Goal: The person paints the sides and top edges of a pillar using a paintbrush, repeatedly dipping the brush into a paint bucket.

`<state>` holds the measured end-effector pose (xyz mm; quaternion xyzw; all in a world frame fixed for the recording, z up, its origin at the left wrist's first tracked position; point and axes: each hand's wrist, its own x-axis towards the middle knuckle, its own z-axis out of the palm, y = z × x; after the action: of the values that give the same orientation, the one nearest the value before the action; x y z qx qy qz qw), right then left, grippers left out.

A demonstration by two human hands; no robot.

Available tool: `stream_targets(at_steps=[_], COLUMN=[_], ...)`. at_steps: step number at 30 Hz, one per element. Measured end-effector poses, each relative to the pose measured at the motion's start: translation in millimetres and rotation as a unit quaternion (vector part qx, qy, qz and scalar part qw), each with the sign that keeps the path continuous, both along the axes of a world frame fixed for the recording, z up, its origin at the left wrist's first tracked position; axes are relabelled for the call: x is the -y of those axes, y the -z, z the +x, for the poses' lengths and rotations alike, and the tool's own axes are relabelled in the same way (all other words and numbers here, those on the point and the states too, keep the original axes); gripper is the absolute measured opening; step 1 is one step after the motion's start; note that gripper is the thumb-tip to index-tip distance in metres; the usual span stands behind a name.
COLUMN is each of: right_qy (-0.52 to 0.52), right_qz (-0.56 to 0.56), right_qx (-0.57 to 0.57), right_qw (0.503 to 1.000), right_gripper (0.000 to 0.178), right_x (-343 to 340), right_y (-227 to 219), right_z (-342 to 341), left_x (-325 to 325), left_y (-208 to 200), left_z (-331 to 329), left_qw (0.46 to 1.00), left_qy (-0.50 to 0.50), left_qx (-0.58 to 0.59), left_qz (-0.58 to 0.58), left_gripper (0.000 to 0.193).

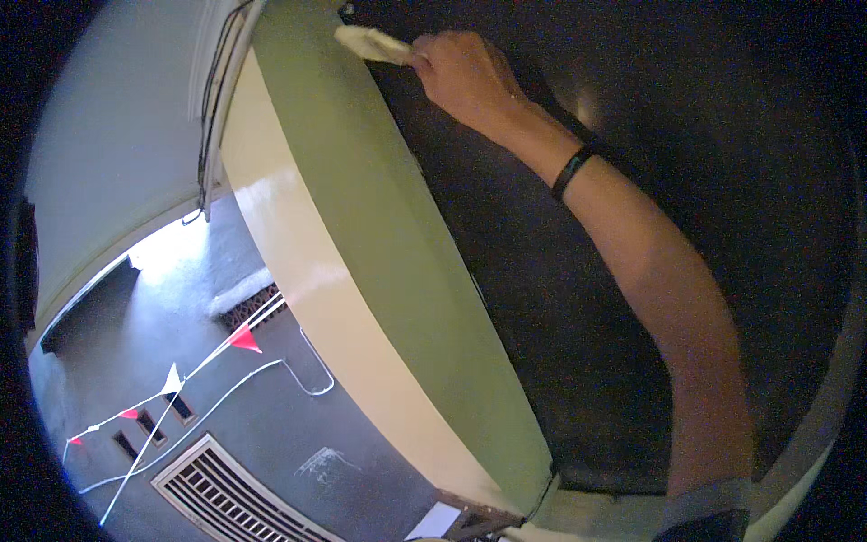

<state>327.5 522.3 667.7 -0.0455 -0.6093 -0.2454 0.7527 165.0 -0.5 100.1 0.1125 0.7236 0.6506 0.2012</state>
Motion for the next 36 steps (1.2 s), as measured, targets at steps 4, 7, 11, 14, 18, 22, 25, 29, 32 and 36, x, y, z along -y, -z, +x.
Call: stream_targets(at_steps=[4,7,11,14,18,22,25,29,32,36], right_qy=[-0.025,-0.015,0.002,-0.027,-0.026,-0.011,0.076,0.101,0.154,0.136], right_qz=[-0.045,0.039,0.026,0.002,0.072,0.01,-0.05,-0.031,-0.039,-0.013], right_qx=[-0.038,-0.075,-0.059,-0.049,0.156,0.283,0.336,0.266,0.193,0.127], right_qw=[0.998,0.996,0.998,0.998,0.985,0.959,0.938,0.958,0.968,0.982], right_gripper=[0.02,0.022,0.023,0.024,0.027,0.025,0.027,0.026,0.028,0.029], right_x=[-4,-11,-16,-27,-24,-20,-12,-16,-16,3], right_y=[-51,-82,-109,-124,-67,13,11,-73,-136,-176], right_z=[-13,-28,-50,-49,-42,18,46,24,14,9], left_x=[6,-4,4,-20,-13,-16,-22,-35,-23,-22], left_y=[53,70,80,33,78,71,69,34,60,83], left_z=[-35,-49,-40,-43,-55,-58,-70,-62,-68,-63], left_qw=[0.999,0.998,0.997,0.998,0.998,0.996,0.995,0.993,0.993,0.987], left_qy=[-0.025,-0.039,-0.052,-0.058,-0.055,-0.065,-0.062,-0.061,-0.066,-0.131], left_qx=[0.007,0.008,-0.025,0.026,0.022,0.056,0.038,0.073,0.068,0.062], left_qz=[-0.045,-0.053,-0.048,-0.021,-0.016,0.002,-0.062,-0.07,-0.07,-0.066], left_gripper=[0.04,0.041,0.042,0.039,0.038,0.039,0.04,0.04,0.04,0.04])
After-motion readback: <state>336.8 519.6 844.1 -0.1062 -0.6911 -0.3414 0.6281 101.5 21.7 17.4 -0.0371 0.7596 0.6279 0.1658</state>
